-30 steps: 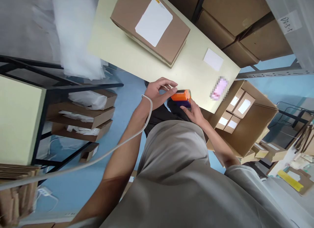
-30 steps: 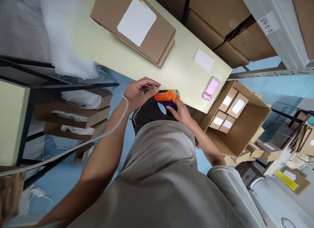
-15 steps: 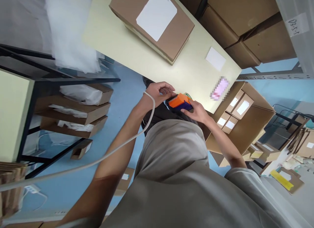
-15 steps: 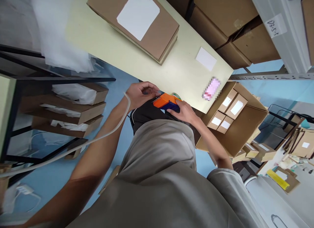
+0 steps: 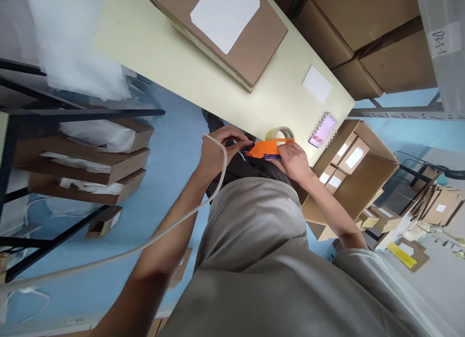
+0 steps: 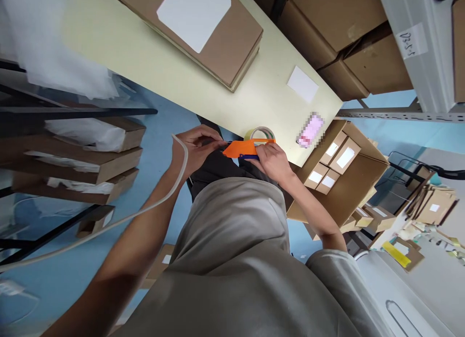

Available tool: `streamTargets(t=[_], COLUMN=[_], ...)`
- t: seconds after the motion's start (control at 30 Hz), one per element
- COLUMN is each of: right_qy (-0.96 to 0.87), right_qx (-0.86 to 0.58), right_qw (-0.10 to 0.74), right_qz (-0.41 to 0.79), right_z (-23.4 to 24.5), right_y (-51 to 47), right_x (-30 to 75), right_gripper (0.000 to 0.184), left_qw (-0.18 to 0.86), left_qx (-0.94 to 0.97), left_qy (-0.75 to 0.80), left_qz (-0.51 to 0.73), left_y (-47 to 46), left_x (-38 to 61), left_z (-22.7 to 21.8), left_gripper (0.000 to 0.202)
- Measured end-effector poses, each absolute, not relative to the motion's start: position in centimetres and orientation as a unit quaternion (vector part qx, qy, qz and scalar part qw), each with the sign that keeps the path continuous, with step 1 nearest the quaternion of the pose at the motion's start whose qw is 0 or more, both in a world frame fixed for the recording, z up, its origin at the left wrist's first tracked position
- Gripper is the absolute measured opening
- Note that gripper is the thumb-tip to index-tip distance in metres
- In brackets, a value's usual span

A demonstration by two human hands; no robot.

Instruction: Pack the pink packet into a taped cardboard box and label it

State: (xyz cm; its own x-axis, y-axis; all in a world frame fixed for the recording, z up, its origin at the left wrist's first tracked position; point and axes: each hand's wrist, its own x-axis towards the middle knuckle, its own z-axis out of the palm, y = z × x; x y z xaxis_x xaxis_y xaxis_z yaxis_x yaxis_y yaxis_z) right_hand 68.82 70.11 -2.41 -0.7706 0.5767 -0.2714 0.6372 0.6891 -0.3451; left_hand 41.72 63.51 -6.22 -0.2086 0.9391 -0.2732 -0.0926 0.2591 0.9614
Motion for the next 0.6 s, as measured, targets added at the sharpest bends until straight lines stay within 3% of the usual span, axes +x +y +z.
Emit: streamTargets(t=[0.27, 0.43, 0.6], right_qy=[0.887, 0.868, 0.862], right_qx=[0.340, 0.383, 0.439], right_qw=[0.189, 0.253, 0.239], right_qz=[-0.249, -0.187, -0.084], right_z=[-1.0, -1.8, -5.6], right_y=[70.2, 72.4, 74.0], right_x=[70.2, 72.0, 70.4], right_gripper=[0.057, 0.062, 0.056], left_qw=[0.484, 0.424, 0.419], left_qx=[0.441, 0.330, 0.299], left_qy=[0.597, 0.671, 0.670], left_qz=[0.464, 0.511, 0.535], left_y=[64.7, 66.6, 69.5], left_x=[40.9, 39.1, 37.7], left_z=[-6.9, -10.1, -13.8], left_gripper=[0.024, 0.015, 0.025])
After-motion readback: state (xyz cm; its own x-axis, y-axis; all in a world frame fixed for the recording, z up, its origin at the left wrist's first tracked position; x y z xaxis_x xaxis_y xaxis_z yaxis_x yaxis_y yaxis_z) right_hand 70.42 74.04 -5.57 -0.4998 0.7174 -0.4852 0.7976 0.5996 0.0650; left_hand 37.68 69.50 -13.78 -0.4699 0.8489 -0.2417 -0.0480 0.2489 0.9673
